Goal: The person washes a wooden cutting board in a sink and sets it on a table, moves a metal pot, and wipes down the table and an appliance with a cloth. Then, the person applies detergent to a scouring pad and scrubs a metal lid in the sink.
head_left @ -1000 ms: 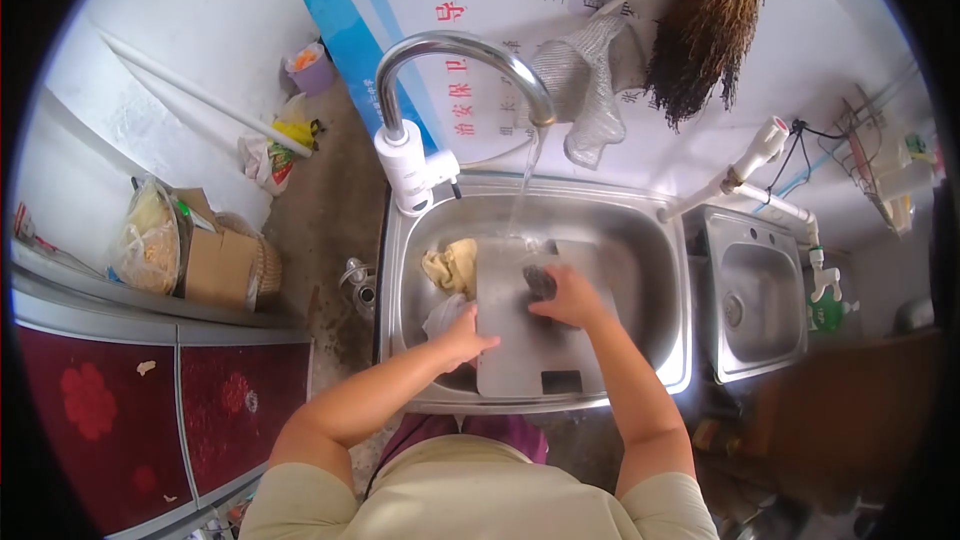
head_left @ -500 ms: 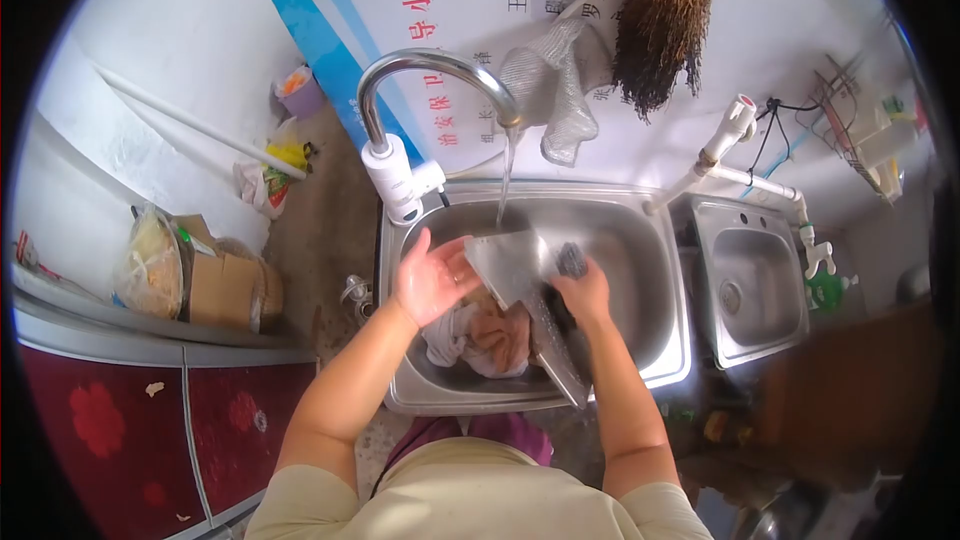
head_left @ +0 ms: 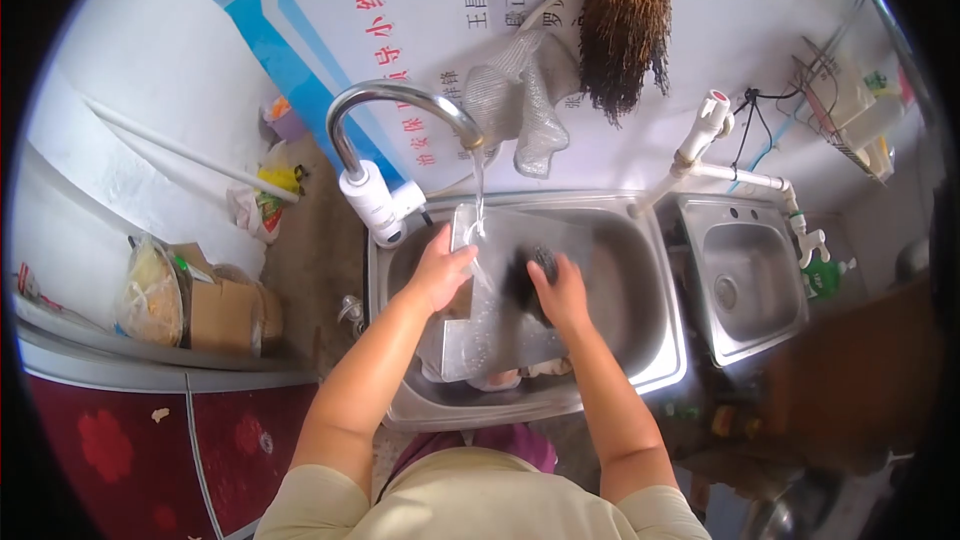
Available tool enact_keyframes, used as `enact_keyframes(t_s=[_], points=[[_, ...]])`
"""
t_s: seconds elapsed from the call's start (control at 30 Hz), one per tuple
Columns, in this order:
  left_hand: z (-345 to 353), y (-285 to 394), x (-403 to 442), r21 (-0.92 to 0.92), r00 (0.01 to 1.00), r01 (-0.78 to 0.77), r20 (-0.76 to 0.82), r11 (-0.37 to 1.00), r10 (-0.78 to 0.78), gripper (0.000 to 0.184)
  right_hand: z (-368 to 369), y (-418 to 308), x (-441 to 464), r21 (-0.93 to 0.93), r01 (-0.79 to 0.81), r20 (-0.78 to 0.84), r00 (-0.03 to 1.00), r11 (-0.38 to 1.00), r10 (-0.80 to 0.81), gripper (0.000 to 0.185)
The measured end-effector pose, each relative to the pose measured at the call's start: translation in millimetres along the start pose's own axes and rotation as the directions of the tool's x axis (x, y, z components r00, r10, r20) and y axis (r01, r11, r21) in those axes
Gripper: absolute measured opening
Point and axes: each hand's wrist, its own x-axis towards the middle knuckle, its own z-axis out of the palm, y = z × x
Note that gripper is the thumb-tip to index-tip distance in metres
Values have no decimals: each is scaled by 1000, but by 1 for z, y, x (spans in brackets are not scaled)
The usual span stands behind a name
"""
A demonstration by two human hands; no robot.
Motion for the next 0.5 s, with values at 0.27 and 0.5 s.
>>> enact_keyframes(t_s=[0.27,0.5], points=[[-11,1,5,75,999,-23,41,997,20,58,60,-56,17,13,500,-24,866,866,-500,46],[-59,-36,8,64,996,56,-73,996,-51,47,94,183,73,-192,-117,-93,991,974,101,42]])
